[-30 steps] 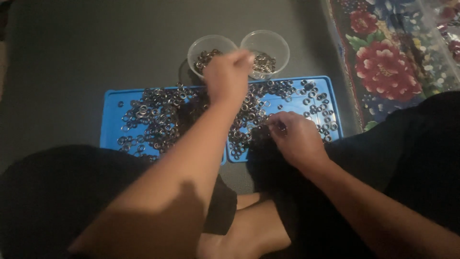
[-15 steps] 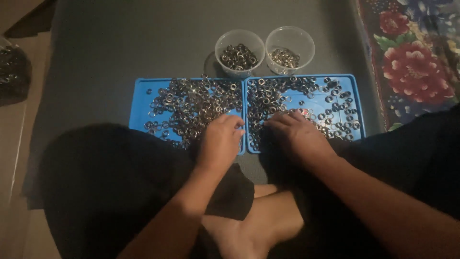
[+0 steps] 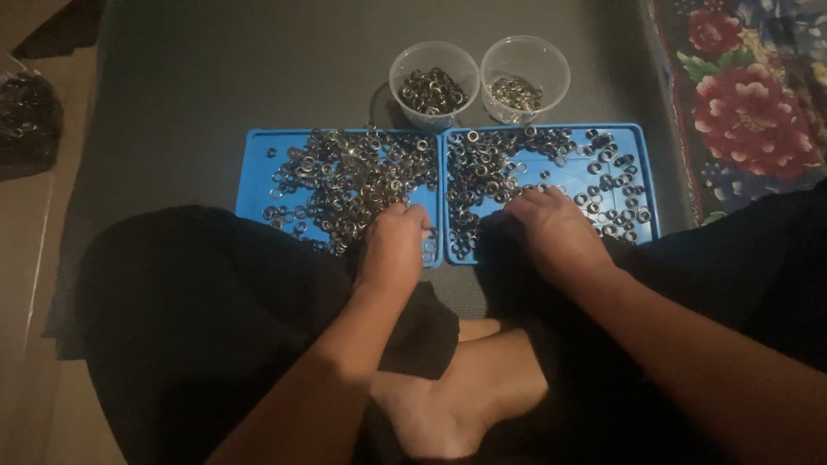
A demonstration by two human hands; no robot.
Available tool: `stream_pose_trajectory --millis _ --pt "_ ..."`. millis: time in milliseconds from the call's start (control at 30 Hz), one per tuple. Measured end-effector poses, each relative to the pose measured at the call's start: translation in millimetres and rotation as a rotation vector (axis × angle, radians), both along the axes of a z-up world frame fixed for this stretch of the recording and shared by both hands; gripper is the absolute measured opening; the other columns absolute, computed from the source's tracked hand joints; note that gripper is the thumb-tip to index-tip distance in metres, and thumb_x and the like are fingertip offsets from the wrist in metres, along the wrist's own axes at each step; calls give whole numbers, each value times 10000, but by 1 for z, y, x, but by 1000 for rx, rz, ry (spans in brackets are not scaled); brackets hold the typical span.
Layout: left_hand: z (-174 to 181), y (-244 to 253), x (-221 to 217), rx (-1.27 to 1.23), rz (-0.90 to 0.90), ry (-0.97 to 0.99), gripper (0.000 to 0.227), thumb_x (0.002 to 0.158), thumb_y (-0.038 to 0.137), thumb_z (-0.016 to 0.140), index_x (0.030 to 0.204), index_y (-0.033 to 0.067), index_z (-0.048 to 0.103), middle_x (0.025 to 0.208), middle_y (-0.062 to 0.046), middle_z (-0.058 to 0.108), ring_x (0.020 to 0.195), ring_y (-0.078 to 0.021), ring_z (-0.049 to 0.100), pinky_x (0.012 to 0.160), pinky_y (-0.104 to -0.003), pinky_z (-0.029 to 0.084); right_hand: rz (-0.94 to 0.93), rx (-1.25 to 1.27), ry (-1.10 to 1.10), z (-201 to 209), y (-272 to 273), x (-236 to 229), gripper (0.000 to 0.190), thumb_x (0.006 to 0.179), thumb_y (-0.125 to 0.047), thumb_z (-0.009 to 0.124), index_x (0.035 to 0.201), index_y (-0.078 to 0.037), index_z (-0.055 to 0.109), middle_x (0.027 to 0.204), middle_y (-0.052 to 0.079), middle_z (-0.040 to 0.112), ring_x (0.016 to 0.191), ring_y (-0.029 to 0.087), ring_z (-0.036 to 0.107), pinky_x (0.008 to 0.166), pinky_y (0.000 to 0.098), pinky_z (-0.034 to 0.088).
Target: Sorting and transferring small metal rings from blue trays into plastic containers while sitting on the floor.
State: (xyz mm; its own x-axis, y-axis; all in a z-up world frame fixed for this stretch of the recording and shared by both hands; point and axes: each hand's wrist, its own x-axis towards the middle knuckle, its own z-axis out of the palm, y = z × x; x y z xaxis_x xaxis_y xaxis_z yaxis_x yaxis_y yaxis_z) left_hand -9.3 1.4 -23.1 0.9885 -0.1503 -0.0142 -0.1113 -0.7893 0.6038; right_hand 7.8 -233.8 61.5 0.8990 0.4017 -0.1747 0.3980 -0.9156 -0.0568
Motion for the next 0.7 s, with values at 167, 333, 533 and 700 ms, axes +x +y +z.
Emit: stream_pose_trajectory --millis 167,333,533,700 --pt "24 -6 -1 133 103 14 155 903 185 772 1028 130 699 1001 -94 624 1019 -331 682 871 -450 589 -198 118 -11 4 1 -10 138 957 -127 688 1047 -204 760 984 21 753 1169 318 689 1004 479 536" --pt "24 -4 -2 57 207 270 180 918 303 758 1051 193 708 1060 -46 658 1109 -299 664 876 -501 587 -259 165 -68 -7 -7 -8 77 968 -191 704 1023 -236 732 977 -11 743 1186 322 671 998 520 515" --pt "0 -1 5 219 84 193 125 912 333 742 1005 265 694 990 39 663 1072 -218 664 824 -434 617 -156 263 -61 -10 -4 -9 96 962 -151 690 1031 -198 738 975 44 759 1145 367 685 945 522 536" --pt "25 -6 -3 268 139 -21 257 897 262 774 1126 195 679 1124 -25 606 1142 -260 574 901 -426 597 117 222 -181 -23 -6 -1 98 967 -172 672 1040 -185 737 957 54 741 1078 330 703 849 423 569"
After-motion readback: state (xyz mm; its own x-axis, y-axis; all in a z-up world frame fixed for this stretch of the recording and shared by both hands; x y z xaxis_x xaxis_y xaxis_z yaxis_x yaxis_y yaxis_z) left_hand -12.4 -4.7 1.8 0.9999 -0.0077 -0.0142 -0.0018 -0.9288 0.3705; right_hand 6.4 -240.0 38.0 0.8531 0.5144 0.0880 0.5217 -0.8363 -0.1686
